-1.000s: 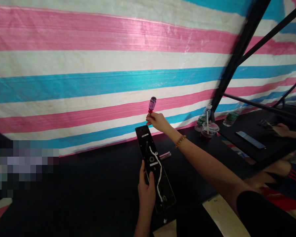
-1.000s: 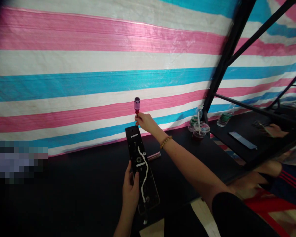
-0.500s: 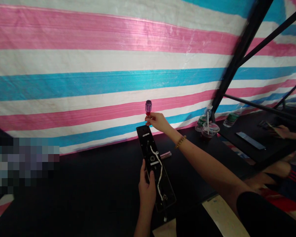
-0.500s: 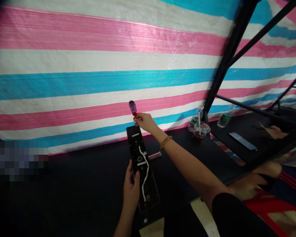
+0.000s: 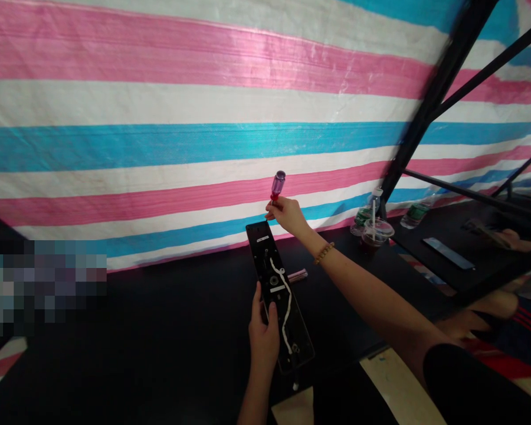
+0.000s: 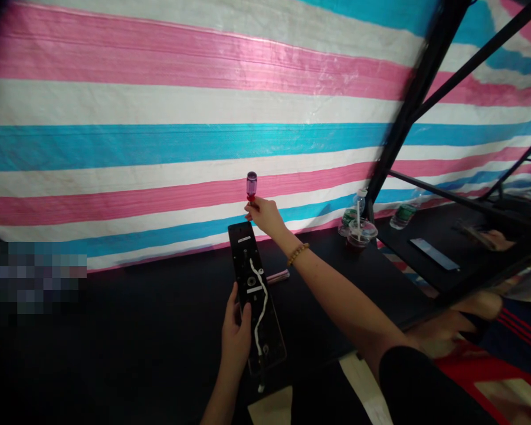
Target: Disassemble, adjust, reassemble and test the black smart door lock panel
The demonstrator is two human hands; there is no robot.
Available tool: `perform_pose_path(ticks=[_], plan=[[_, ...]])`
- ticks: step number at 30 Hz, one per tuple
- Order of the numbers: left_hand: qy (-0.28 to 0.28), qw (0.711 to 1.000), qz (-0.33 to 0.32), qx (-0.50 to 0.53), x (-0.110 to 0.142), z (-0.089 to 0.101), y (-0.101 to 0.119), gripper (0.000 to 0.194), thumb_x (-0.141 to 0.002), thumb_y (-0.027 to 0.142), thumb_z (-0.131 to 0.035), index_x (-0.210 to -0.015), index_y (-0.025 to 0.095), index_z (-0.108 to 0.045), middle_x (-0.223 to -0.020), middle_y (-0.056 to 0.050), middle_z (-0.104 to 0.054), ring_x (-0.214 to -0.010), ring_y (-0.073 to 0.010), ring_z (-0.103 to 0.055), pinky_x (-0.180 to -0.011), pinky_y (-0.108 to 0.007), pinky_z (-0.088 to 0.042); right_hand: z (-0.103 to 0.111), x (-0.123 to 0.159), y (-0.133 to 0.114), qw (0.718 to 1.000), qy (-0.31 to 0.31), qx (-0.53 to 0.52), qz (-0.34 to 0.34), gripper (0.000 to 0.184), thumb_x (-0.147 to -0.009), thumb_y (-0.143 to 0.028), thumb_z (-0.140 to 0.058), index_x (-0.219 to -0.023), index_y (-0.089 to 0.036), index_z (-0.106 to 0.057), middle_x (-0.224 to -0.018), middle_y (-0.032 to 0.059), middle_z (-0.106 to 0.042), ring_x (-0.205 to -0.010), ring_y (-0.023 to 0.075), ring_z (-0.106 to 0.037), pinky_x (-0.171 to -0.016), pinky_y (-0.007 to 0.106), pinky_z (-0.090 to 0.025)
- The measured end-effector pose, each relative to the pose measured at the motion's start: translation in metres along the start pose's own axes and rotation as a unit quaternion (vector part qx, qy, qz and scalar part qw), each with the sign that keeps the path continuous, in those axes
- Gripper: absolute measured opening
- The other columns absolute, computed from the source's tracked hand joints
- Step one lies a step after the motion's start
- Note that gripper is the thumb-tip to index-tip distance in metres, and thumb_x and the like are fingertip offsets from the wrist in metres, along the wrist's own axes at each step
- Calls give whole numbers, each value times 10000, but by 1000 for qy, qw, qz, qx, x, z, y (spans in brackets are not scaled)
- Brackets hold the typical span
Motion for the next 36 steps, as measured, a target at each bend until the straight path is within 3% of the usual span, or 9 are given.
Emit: perform_pose_path(ticks=[6, 8, 11, 16, 23, 26, 30, 36], plan=[[-5, 1000, 0, -4, 0, -1, -2, 681, -915, 463, -551, -1531, 264, -340, -1315, -99, -657, -1177, -234, -647, -1012, -369, -495, 6, 0, 0, 999, 40, -1, -1, 137, -836, -212, -679, -745, -192, -579, -588, -26, -631, -586, 175, -734, -568, 240, -604], [-5, 1000, -4, 3, -1, -1, -3, 682, -917, 455, -549, -1533, 256, -335, -1339, -99, -644, -1201, -226, -634, -1023, -355, -487, 8, 1, 0, 999, 43, 5, 2, 80, -838, -217, -678, -806, -189, -610, -618, -23, -653, -585, 166, -731, -571, 237, -604], [-5, 1000, -11, 8, -1, -2, -6, 675, -919, 447, -550, -1530, 253, -340, -1355, -97, -635, -1224, -221, -620, -1040, -350, -475, 7, 4, 5, 1000, 22, -5, 4, 79, -859, -209, -641, -934, -186, -652, -684, -12, -698, -630, 162, -743, -624, 253, -618], [-7, 1000, -9, 12, -1, -2, -7, 658, -927, 440, -545, -1531, 289, -331, -1355, -89, -633, -1229, -234, -615, -1045, -381, -474, 7, 4, 16, 1000, 12, -23, -15, 140, -871, -268, -645, -778, -165, -657, -645, 25, -714, -652, 195, -756, -654, 287, -636], [-17, 1000, 6, 15, -1, -2, -10, 665, -934, 440, -537, -1541, 293, -310, -1328, -93, -643, -1186, -238, -642, -1021, -387, -492, 13, 1, 14, 999, 23, 6, -23, 206, -841, -321, -711, -716, -169, -650, -601, 45, -720, -594, 220, -745, -610, 315, -636], [-10, 1000, -5, 12, -2, -1, -11, 664, -930, 439, -544, -1536, 284, -323, -1334, -94, -642, -1205, -232, -630, -1024, -373, -487, 18, 4, 16, 999, 28, -1, -15, 201, -849, -326, -704, -741, -170, -638, -620, 45, -723, -609, 213, -748, -615, 306, -632], [-4, 1000, -9, 7, -2, 0, -9, 671, -917, 440, -562, -1530, 280, -340, -1317, -89, -657, -1188, -228, -641, -1021, -366, -489, 14, 6, 17, 1000, -4, 4, 6, 53, -891, -213, -627, -857, -173, -637, -687, 24, -733, -662, 183, -756, -659, 282, -623], [-1, 1000, -7, 3, -1, 0, -5, 666, -917, 430, -565, -1527, 273, -350, -1293, -95, -667, -1157, -236, -656, -1005, -375, -504, 8, 6, 13, 996, -28, 79, 20, 157, -908, -241, -620, -767, -176, -633, -651, 40, -726, -653, 194, -752, -670, 285, -610]])
Point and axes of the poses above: each hand's wrist, its own x-axis away from the middle knuckle, its own z-axis out of the back of the hand, y = z × x, the point moved 6 cm from there along -x, towards the middle knuckle
